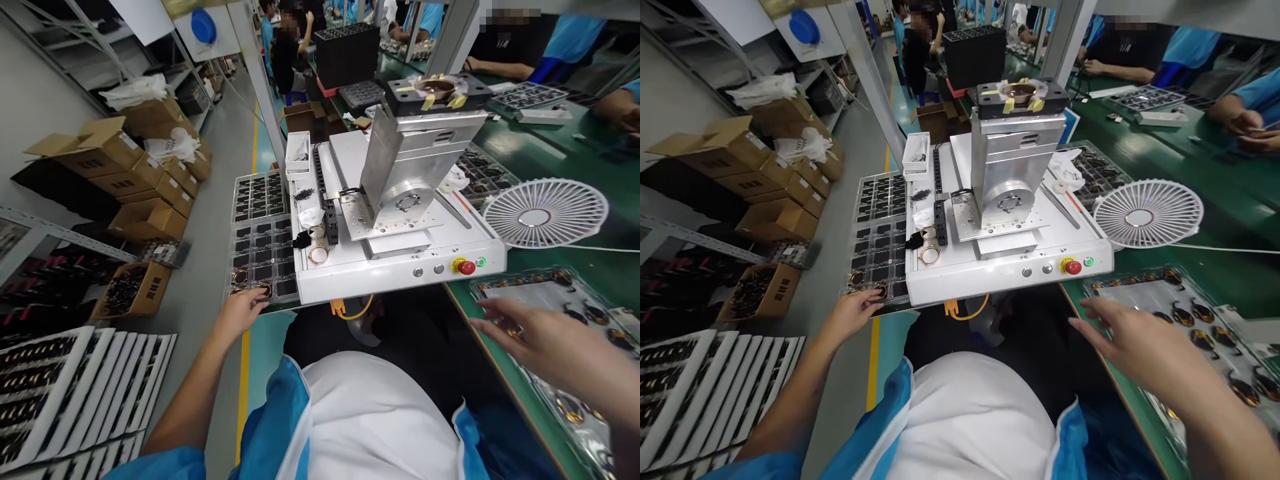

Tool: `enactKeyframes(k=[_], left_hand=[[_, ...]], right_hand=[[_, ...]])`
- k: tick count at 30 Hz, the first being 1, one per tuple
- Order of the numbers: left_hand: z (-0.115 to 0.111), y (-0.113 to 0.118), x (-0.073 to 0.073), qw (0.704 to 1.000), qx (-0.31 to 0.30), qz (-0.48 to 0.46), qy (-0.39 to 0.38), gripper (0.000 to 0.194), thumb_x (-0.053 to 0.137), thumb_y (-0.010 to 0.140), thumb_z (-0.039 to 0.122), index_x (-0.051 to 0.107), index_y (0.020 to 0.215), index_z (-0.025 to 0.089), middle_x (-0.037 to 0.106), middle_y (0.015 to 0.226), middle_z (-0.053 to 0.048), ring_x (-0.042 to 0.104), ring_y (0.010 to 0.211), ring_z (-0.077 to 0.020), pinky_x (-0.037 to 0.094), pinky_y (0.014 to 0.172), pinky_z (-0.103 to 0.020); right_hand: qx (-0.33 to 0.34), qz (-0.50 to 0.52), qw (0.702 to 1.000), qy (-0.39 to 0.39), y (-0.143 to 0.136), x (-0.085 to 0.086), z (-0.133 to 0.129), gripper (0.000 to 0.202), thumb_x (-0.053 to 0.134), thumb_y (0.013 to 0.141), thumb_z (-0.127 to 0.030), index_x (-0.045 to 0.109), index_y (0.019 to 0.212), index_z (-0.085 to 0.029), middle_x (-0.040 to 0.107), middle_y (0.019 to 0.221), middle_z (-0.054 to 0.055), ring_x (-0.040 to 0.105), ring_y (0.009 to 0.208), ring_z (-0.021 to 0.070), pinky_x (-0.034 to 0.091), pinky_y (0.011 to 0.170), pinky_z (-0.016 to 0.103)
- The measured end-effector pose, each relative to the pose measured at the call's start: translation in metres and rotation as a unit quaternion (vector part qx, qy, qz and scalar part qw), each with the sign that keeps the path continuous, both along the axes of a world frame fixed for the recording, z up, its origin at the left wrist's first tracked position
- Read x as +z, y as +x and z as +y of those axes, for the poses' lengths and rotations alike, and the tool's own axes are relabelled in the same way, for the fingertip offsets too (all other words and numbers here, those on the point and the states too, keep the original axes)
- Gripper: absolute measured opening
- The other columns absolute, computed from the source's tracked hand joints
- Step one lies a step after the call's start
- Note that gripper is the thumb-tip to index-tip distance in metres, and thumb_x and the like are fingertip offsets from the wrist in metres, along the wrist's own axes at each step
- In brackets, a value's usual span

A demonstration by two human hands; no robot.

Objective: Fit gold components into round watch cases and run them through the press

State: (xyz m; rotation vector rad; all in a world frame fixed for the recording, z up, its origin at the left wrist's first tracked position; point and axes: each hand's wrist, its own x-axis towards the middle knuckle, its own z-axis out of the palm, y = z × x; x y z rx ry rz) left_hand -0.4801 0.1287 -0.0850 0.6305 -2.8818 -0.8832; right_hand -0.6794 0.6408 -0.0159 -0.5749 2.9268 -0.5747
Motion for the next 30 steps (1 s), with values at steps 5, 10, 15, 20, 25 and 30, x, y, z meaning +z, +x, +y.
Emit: enactKeyframes(k=[5,10,15,20,25,30], left_hand=[[0.003,-0.013,0.024,0.995,-0.025,0.093,0.017,0.034,0.072,0.084,0.054,0.084,0.095,0.024,0.083,0.086,-0.008,0.078,0.075,-0.0273,0.063,0.065,-0.034],[0.028,-0.045,0.080,0.957,-0.109,0.267,-0.030,0.018,0.080,0.082,0.043,0.081,0.079,0.025,0.081,0.081,-0.004,0.074,0.069,-0.0207,0.060,0.062,-0.028],[0.058,-0.086,0.145,0.897,-0.196,0.393,-0.054,0.008,0.080,0.083,0.025,0.076,0.076,0.023,0.078,0.081,-0.002,0.074,0.074,-0.0190,0.062,0.075,-0.032],[0.082,-0.150,0.209,0.826,-0.247,0.492,-0.120,0.005,0.078,0.084,0.024,0.076,0.082,0.020,0.078,0.109,-0.005,0.075,0.099,-0.0211,0.059,0.090,-0.036],[0.123,-0.242,0.255,0.835,-0.291,0.443,-0.145,0.016,0.069,0.089,0.031,0.074,0.082,0.017,0.078,0.107,-0.008,0.072,0.105,-0.0247,0.054,0.098,-0.040],[0.151,-0.291,0.263,0.886,-0.308,0.313,-0.147,0.021,0.062,0.091,0.030,0.075,0.083,0.017,0.079,0.090,-0.007,0.072,0.088,-0.0247,0.052,0.085,-0.037]], right_hand=[[0.113,0.129,0.975,-0.139,-0.036,0.079,-0.069,0.028,0.066,0.087,-0.056,0.072,0.097,-0.030,0.078,0.092,0.008,0.072,0.064,0.0259,0.055,0.055,0.041],[0.177,0.354,0.891,-0.220,-0.103,0.157,-0.134,0.017,0.070,0.090,-0.030,0.070,0.099,-0.016,0.072,0.112,0.013,0.068,0.108,0.0269,0.057,0.090,0.040],[0.249,0.239,0.925,-0.156,-0.165,0.199,-0.180,0.016,0.080,0.083,-0.025,0.075,0.093,-0.014,0.073,0.098,0.005,0.069,0.105,0.0273,0.054,0.100,0.046],[0.285,0.178,0.923,-0.189,-0.181,0.205,-0.192,0.015,0.084,0.076,-0.023,0.077,0.085,-0.014,0.071,0.086,0.001,0.071,0.098,0.0241,0.053,0.100,0.044],[0.245,0.204,0.880,-0.352,-0.172,0.193,-0.177,0.025,0.083,0.078,-0.028,0.073,0.097,-0.014,0.074,0.098,0.007,0.069,0.095,0.0211,0.058,0.095,0.041],[0.164,0.179,0.854,-0.460,-0.138,0.159,-0.125,0.032,0.083,0.079,-0.039,0.070,0.097,-0.016,0.075,0.099,0.007,0.071,0.093,0.0218,0.060,0.092,0.042]])
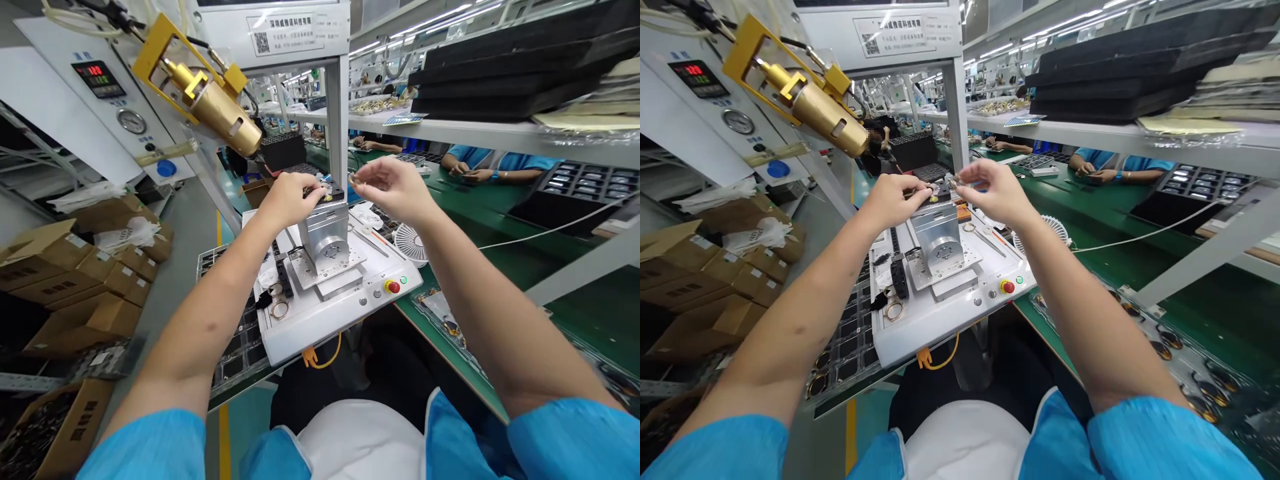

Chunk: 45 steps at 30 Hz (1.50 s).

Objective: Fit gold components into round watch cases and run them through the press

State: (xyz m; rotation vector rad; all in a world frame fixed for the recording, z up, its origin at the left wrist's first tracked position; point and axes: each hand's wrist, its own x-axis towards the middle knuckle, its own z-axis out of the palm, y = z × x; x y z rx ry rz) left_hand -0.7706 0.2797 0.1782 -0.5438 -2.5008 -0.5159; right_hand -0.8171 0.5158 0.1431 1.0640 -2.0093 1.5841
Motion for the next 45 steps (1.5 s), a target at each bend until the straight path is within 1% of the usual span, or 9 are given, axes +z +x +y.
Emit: enactKeyframes(k=[7,13,23,26,29,32,36,40,45], left_hand=[[-0.002,0.014,-0.021,1.000,-0.023,-0.014,-0.006,0.050,0.076,0.082,0.052,0.066,0.117,0.017,0.070,0.130,-0.012,0.063,0.124,-0.0309,0.047,0.106,-0.044],[-0.005,0.018,-0.017,0.997,-0.013,-0.069,-0.020,0.058,0.077,0.080,0.056,0.063,0.122,0.019,0.065,0.140,-0.013,0.062,0.129,-0.0318,0.046,0.111,-0.046],[-0.013,0.025,-0.013,0.997,-0.018,-0.070,-0.019,0.059,0.075,0.083,0.062,0.065,0.126,0.023,0.065,0.142,-0.013,0.057,0.137,-0.0365,0.039,0.119,-0.057],[-0.014,0.053,-0.046,0.993,-0.036,0.066,0.094,0.052,0.071,0.086,0.063,0.067,0.121,0.024,0.066,0.138,-0.012,0.055,0.140,-0.0348,0.037,0.120,-0.059],[0.003,0.099,-0.112,0.947,-0.097,0.160,0.261,0.032,0.073,0.090,0.049,0.068,0.112,0.026,0.072,0.121,-0.007,0.067,0.123,-0.0282,0.051,0.110,-0.053],[0.034,0.148,-0.189,0.916,-0.107,-0.121,0.366,0.026,0.074,0.093,0.034,0.070,0.117,0.025,0.076,0.115,-0.009,0.073,0.111,-0.0254,0.059,0.101,-0.046],[0.074,0.189,-0.263,0.725,-0.103,-0.389,0.560,0.044,0.076,0.091,0.042,0.065,0.130,0.024,0.076,0.124,-0.014,0.075,0.113,-0.0279,0.057,0.104,-0.047],[0.090,0.198,-0.287,0.606,-0.152,-0.408,0.666,0.059,0.090,0.077,0.043,0.069,0.128,0.025,0.077,0.123,-0.014,0.075,0.113,-0.0302,0.056,0.103,-0.048],[0.089,0.191,-0.283,0.582,-0.084,-0.394,0.706,0.056,0.098,0.065,0.039,0.077,0.115,0.025,0.080,0.113,-0.011,0.077,0.104,-0.0291,0.059,0.098,-0.046]], right_hand=[[-0.063,-0.277,0.958,0.035,0.062,-0.111,0.096,0.054,0.086,0.074,-0.055,0.065,0.109,-0.019,0.077,0.101,0.011,0.075,0.095,0.0288,0.062,0.086,0.046],[-0.141,-0.365,0.906,0.158,0.093,-0.205,0.114,0.071,0.071,0.085,-0.041,0.050,0.147,-0.014,0.074,0.096,0.008,0.071,0.081,0.0236,0.058,0.078,0.038],[-0.175,-0.268,0.867,0.382,0.110,-0.233,0.094,0.085,0.058,0.092,-0.028,0.020,0.166,-0.012,0.073,0.094,0.008,0.068,0.086,0.0285,0.047,0.078,0.035],[-0.195,-0.261,0.860,0.392,0.111,-0.232,0.091,0.087,0.059,0.092,-0.028,0.018,0.166,-0.010,0.072,0.092,0.008,0.068,0.084,0.0297,0.046,0.076,0.036],[-0.196,-0.269,0.866,0.372,0.110,-0.226,0.094,0.085,0.061,0.090,-0.025,0.023,0.164,-0.009,0.072,0.089,0.007,0.068,0.083,0.0288,0.047,0.076,0.036],[-0.166,-0.289,0.888,0.316,0.118,-0.219,0.099,0.072,0.069,0.086,-0.027,0.044,0.153,-0.014,0.072,0.092,0.006,0.068,0.081,0.0255,0.051,0.078,0.037],[-0.008,-0.309,0.943,0.125,0.155,-0.220,0.087,0.073,0.087,0.078,-0.043,0.055,0.140,-0.022,0.075,0.104,0.006,0.070,0.088,0.0214,0.056,0.086,0.037],[0.047,-0.261,0.964,0.020,0.192,-0.233,0.049,0.081,0.096,0.065,-0.056,0.062,0.131,-0.024,0.075,0.105,0.006,0.071,0.095,0.0226,0.058,0.087,0.038],[0.029,-0.183,0.983,0.005,0.194,-0.241,0.031,0.081,0.096,0.064,-0.055,0.064,0.131,-0.022,0.074,0.107,0.009,0.070,0.098,0.0241,0.060,0.086,0.038]])
